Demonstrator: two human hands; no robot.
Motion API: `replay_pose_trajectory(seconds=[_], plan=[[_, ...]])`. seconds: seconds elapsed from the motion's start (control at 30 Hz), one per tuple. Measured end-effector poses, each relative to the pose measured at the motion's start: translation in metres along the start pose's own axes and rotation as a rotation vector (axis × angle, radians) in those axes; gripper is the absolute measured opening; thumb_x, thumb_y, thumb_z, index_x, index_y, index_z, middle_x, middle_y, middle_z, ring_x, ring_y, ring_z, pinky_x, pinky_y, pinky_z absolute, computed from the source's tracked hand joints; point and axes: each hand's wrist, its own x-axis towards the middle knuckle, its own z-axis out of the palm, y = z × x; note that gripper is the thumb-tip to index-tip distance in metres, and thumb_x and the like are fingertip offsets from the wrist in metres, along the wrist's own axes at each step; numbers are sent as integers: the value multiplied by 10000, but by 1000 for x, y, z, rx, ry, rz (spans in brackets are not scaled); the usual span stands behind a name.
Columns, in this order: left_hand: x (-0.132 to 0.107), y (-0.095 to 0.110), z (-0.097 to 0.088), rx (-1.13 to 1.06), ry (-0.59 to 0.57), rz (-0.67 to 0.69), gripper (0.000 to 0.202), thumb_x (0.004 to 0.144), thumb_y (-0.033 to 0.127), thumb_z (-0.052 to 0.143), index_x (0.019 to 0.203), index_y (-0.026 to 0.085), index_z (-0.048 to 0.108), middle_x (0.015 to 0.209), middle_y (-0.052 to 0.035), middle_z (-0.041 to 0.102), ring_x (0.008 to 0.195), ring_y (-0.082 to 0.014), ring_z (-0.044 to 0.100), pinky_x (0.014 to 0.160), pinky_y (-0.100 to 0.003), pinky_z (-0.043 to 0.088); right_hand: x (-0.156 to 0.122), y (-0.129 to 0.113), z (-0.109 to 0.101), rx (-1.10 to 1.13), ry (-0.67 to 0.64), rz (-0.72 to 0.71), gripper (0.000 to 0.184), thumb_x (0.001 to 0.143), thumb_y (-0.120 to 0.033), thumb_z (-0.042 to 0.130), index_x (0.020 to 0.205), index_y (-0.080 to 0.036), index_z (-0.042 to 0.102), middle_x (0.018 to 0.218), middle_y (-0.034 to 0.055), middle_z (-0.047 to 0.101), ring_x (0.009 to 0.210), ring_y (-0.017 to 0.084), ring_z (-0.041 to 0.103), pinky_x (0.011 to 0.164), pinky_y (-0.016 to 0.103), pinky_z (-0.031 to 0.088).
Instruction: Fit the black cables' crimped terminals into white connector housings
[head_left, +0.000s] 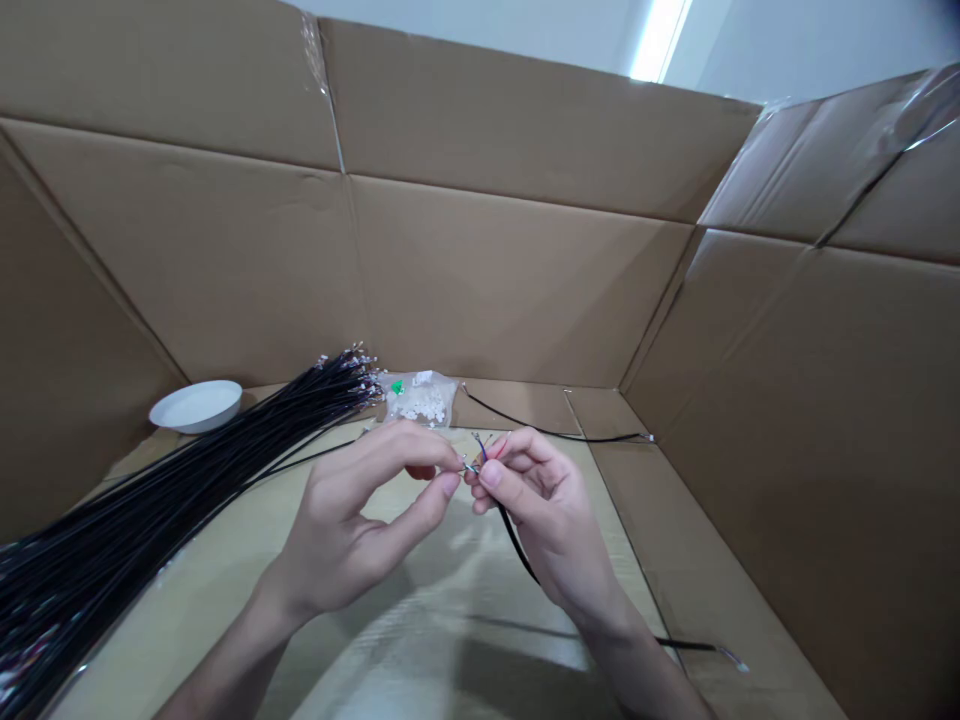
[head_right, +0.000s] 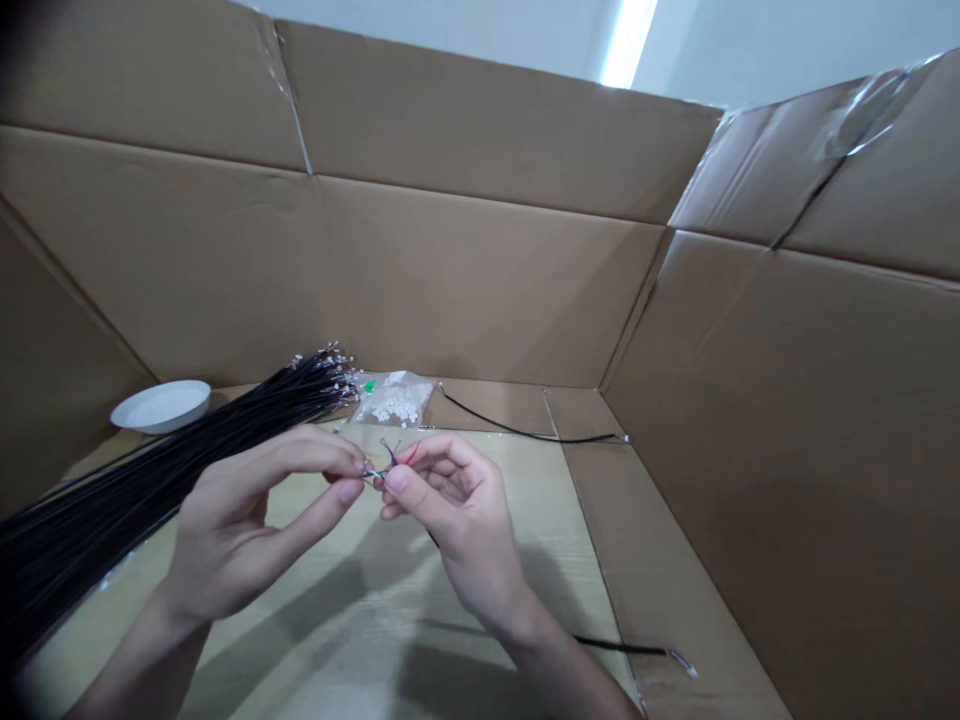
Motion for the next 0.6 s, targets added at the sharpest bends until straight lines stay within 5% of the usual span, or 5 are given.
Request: replay_pose_trajectory(seconds=[0.3, 0.6], plan=[[-7, 11, 5, 26, 64, -31, 301, 948, 104, 661, 1195, 272, 694, 946, 60, 728, 821, -5, 656, 815, -77, 523, -9, -6, 3, -31, -53, -63, 153, 897, -281, 833, 946, -209, 707, 871, -22, 712, 751, 56, 679, 758, 168, 549], [-11, 17, 12, 2, 137, 78, 246, 931, 61, 645, 1094, 243, 679, 907, 54, 724, 819, -28, 673, 780, -102, 557, -10, -12, 7, 69, -118, 39, 208, 861, -332, 866, 957, -185, 754, 823, -13, 701, 716, 47, 624, 720, 156, 505]])
